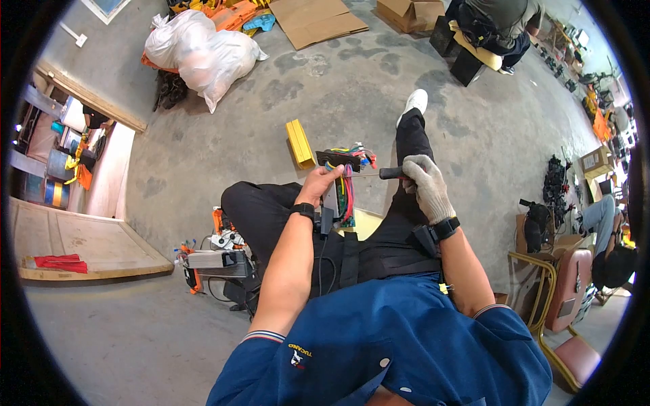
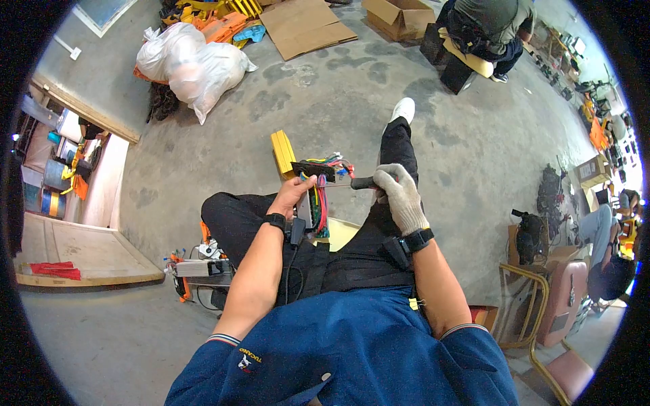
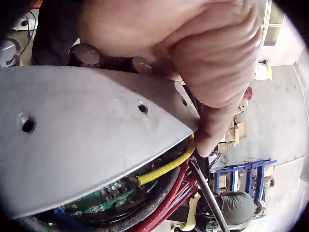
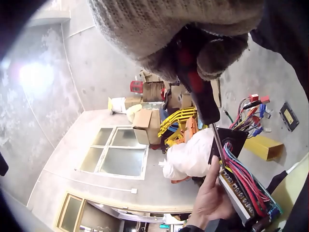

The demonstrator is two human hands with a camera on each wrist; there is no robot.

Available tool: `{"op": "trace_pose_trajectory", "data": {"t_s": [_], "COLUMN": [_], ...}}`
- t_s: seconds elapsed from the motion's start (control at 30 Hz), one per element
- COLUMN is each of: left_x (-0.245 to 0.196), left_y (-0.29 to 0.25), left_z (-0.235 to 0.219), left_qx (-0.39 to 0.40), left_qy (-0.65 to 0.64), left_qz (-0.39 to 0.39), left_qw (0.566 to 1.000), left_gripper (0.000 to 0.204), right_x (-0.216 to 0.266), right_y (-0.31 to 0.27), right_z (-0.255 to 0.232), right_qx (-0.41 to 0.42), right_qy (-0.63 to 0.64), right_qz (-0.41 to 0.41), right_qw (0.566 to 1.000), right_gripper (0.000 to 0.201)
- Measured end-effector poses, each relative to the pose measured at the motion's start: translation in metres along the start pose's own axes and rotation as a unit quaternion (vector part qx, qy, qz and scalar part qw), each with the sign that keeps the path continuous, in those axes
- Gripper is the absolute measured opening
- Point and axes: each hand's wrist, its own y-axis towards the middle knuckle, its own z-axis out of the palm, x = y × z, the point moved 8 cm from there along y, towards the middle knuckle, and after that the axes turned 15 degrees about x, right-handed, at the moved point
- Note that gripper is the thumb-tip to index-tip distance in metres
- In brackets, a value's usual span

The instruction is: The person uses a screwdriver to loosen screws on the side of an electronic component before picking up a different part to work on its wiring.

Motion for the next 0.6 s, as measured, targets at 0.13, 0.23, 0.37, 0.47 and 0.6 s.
{"op": "trace_pose_trajectory", "data": {"t_s": [0.13, 0.23, 0.37, 0.47, 0.6], "left_x": [-0.007, -0.004, -0.005, -0.016, -0.029], "left_y": [-0.009, -0.007, -0.008, -0.012, -0.019], "left_z": [0.003, -0.002, -0.009, -0.015, -0.009], "left_qx": [-0.023, -0.040, -0.071, -0.134, -0.148], "left_qy": [-0.038, -0.041, 0.003, 0.189, 0.255], "left_qz": [0.009, 0.017, 0.016, 0.006, 0.001], "left_qw": [0.999, 0.998, 0.997, 0.973, 0.955], "left_gripper": [0.027, 0.023, 0.030, 0.037, 0.041], "right_x": [0.003, 0.005, 0.003, 0.001, 0.001], "right_y": [-0.003, -0.005, -0.003, -0.003, -0.003], "right_z": [0.003, 0.006, 0.011, 0.010, 0.006], "right_qx": [0.009, 0.016, 0.043, 0.047, 0.033], "right_qy": [-0.037, -0.045, -0.046, -0.052, -0.054], "right_qz": [0.000, 0.000, 0.008, -0.001, 0.003], "right_qw": [0.999, 0.999, 0.998, 0.998, 0.998], "right_gripper": [0.024, 0.024, 0.024, 0.025, 0.026]}}
